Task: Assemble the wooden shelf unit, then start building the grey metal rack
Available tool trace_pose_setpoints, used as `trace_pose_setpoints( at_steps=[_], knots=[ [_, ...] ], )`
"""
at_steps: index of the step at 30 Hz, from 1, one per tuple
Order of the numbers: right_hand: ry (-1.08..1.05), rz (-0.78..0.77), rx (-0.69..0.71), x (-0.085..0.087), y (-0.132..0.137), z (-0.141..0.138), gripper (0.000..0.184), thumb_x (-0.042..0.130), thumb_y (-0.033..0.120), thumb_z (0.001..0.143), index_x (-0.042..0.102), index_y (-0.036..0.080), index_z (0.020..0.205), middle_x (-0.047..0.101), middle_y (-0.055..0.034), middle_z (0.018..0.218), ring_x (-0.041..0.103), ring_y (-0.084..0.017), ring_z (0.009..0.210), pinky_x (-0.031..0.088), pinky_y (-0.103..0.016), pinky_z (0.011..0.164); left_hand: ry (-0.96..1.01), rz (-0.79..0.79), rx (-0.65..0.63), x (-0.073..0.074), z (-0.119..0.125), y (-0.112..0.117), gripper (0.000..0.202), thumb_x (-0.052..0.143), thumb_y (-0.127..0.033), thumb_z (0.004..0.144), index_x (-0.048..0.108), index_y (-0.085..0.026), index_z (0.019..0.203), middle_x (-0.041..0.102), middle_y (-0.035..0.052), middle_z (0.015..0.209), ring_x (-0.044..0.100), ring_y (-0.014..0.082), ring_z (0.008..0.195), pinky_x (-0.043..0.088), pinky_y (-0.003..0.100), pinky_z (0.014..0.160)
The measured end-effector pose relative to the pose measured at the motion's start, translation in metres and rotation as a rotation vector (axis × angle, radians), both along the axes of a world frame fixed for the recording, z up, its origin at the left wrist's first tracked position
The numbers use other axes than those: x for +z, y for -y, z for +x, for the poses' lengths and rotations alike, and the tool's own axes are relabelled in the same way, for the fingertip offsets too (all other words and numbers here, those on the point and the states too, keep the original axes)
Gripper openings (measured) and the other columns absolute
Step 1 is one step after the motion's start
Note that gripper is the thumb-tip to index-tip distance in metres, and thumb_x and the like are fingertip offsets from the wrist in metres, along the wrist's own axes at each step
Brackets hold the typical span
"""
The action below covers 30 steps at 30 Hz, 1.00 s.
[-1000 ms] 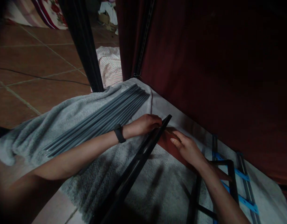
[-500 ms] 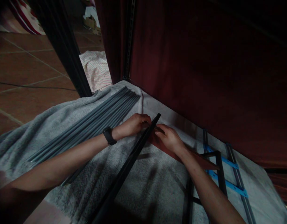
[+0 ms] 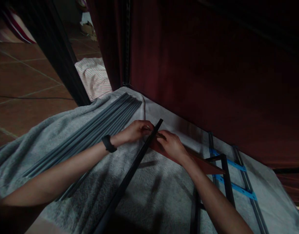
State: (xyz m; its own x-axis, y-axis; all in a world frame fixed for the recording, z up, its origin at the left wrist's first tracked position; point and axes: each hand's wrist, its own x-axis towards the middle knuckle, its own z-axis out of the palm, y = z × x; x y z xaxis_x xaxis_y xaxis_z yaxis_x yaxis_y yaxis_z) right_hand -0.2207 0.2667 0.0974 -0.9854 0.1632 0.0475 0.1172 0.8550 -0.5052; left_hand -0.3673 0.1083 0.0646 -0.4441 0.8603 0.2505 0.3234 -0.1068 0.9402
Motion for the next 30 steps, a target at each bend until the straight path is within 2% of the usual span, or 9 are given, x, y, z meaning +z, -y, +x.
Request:
trace_pose_setpoints(
  at_steps=[5,9,11,14,20,25,28,30],
  knots=[
    [-0.020,-0.010,0.013,0.000,-0.003,0.001,0.025,0.056,0.025,0.092,0.068,0.023,0.114,0.074,-0.0045,0.113,0.069,-0.023,0.104,0.050,-0.036,0.092,0.405,0.069,-0.121,-0.011,-0.005,0.002,0.026,0.077,-0.020,0.075,0.067,-0.013,0.099,0.073,0.0042,0.094,0.069,0.0139,0.084,0.052,0.025,0.079],
    [-0.004,-0.025,0.044,0.003,-0.003,0.001,0.028,0.054,0.024,0.093,0.067,0.025,0.117,0.073,-0.0039,0.118,0.067,-0.022,0.108,0.050,-0.036,0.095,0.559,0.062,-0.096,-0.014,-0.001,0.004,0.028,0.080,-0.032,0.076,0.067,-0.011,0.089,0.071,0.0037,0.079,0.067,0.0115,0.070,0.054,0.024,0.069],
    [-0.003,-0.045,0.048,0.004,-0.003,0.001,0.029,0.053,0.023,0.093,0.067,0.024,0.118,0.073,-0.0040,0.119,0.067,-0.022,0.110,0.049,-0.036,0.096,0.552,0.041,-0.057,-0.015,0.002,0.004,0.028,0.078,-0.035,0.078,0.065,-0.011,0.082,0.068,0.0021,0.068,0.063,0.0102,0.059,0.052,0.022,0.060],
    [0.001,-0.075,0.055,0.006,-0.003,0.002,0.030,0.053,0.022,0.092,0.068,0.025,0.119,0.073,-0.0036,0.120,0.067,-0.022,0.110,0.049,-0.037,0.097,0.525,0.007,-0.025,-0.013,0.004,0.002,0.024,0.077,-0.031,0.079,0.065,-0.010,0.079,0.065,0.0011,0.061,0.061,0.0099,0.052,0.050,0.021,0.053],
    [-0.007,-0.106,0.057,0.004,-0.005,0.003,0.029,0.055,0.023,0.092,0.068,0.026,0.118,0.072,-0.0033,0.121,0.066,-0.023,0.111,0.048,-0.038,0.099,0.599,0.006,0.014,-0.008,0.007,-0.001,0.017,0.077,-0.022,0.077,0.066,-0.010,0.082,0.068,0.0024,0.065,0.062,0.0098,0.052,0.052,0.021,0.054],
    [0.000,-0.125,0.031,0.003,-0.004,0.002,0.027,0.057,0.022,0.091,0.069,0.026,0.114,0.074,-0.0029,0.116,0.068,-0.022,0.107,0.050,-0.037,0.095,0.546,0.003,0.061,-0.006,0.008,-0.004,0.013,0.077,-0.016,0.075,0.067,-0.011,0.082,0.068,0.0008,0.065,0.061,0.0100,0.052,0.051,0.022,0.054],
    [0.004,-0.135,0.012,0.002,-0.004,0.001,0.026,0.058,0.022,0.090,0.070,0.026,0.113,0.074,-0.0026,0.114,0.068,-0.022,0.106,0.050,-0.036,0.094,0.559,0.026,0.065,-0.006,0.009,-0.003,0.015,0.078,-0.017,0.074,0.068,-0.011,0.084,0.069,0.0010,0.067,0.063,0.0105,0.057,0.052,0.023,0.059],
    [0.010,-0.144,0.011,0.002,-0.004,0.001,0.026,0.059,0.022,0.090,0.070,0.026,0.113,0.075,-0.0020,0.114,0.068,-0.022,0.105,0.050,-0.036,0.094,0.567,0.026,0.024,-0.006,0.010,-0.001,0.020,0.079,-0.021,0.074,0.070,-0.011,0.088,0.071,0.0023,0.072,0.065,0.0113,0.062,0.054,0.024,0.064]
  ],
)
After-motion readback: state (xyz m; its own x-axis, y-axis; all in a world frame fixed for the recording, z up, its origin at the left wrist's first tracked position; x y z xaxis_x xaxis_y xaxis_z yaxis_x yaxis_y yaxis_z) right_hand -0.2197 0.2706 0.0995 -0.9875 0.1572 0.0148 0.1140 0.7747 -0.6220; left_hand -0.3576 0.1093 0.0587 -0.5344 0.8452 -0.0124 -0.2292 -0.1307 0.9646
